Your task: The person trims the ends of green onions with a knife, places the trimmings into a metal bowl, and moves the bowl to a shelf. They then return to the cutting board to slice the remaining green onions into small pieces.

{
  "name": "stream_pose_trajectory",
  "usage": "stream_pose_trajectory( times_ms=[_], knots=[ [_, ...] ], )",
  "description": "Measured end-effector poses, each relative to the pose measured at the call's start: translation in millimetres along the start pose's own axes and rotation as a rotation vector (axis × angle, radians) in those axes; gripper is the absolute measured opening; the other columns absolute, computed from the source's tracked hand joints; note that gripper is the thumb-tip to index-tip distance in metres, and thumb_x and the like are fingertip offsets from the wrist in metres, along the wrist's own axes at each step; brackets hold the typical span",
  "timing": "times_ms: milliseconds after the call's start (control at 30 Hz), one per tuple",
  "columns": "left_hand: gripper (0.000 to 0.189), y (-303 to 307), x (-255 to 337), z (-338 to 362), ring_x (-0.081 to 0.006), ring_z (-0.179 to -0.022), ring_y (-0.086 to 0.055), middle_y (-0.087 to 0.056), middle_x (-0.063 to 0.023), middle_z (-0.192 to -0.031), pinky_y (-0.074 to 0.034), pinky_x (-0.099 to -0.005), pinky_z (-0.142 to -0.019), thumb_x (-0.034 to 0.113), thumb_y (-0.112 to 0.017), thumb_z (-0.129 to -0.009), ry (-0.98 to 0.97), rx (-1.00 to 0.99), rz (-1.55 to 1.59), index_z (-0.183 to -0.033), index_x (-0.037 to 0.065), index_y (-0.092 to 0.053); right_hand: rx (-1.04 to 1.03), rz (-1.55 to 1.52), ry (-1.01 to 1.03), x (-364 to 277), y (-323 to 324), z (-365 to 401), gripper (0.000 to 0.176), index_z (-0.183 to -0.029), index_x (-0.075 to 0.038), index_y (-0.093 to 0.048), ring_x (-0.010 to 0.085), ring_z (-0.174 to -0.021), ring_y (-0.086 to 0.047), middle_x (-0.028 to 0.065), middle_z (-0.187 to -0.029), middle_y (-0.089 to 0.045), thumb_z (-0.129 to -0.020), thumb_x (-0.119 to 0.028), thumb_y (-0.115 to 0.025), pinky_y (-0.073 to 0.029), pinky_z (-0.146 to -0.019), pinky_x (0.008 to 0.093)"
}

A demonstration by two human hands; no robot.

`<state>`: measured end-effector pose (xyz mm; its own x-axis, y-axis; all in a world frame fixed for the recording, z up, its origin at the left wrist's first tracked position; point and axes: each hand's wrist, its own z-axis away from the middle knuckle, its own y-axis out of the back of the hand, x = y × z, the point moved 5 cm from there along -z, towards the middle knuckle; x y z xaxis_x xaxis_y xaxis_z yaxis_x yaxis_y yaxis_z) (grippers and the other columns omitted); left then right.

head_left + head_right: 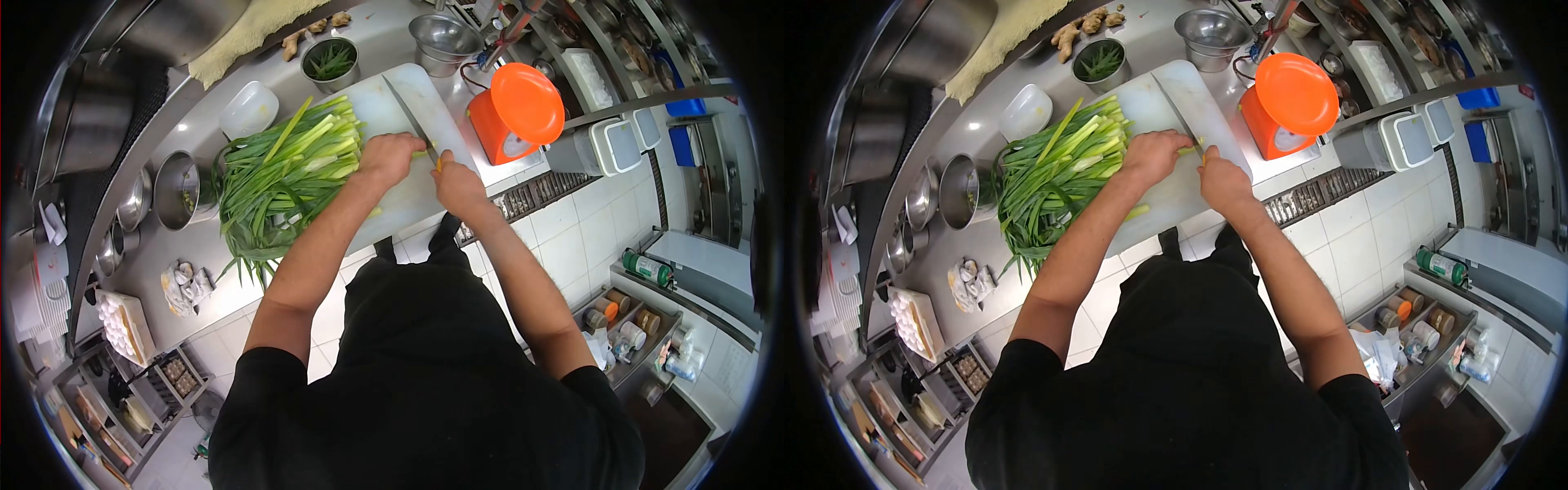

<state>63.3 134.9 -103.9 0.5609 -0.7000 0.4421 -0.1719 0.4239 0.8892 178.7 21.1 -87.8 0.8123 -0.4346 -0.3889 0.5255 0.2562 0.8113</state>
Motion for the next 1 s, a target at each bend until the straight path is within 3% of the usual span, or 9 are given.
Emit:
stream_pose_trajectory(
  times_ms=[1000],
  knots=[
    [0.018,2.4,-10.1,1.8,-0.034,-0.101,-0.074,-0.078,-0.007,-0.113,-0.059,-0.047,-0.09,0.016,-0.072,-0.091,0.063,0.019,0.103,-0.108,0.015,-0.08,-0.047,0.016,-0.018,-16.9,1.5,4.8,0.033,-0.125,0.004,-0.048,0.047,-0.099,-0.074,0.0292,-0.104,-0.075,-0.108,-0.023,-0.056,-0.058,-0.088,0.0544]
  ],
)
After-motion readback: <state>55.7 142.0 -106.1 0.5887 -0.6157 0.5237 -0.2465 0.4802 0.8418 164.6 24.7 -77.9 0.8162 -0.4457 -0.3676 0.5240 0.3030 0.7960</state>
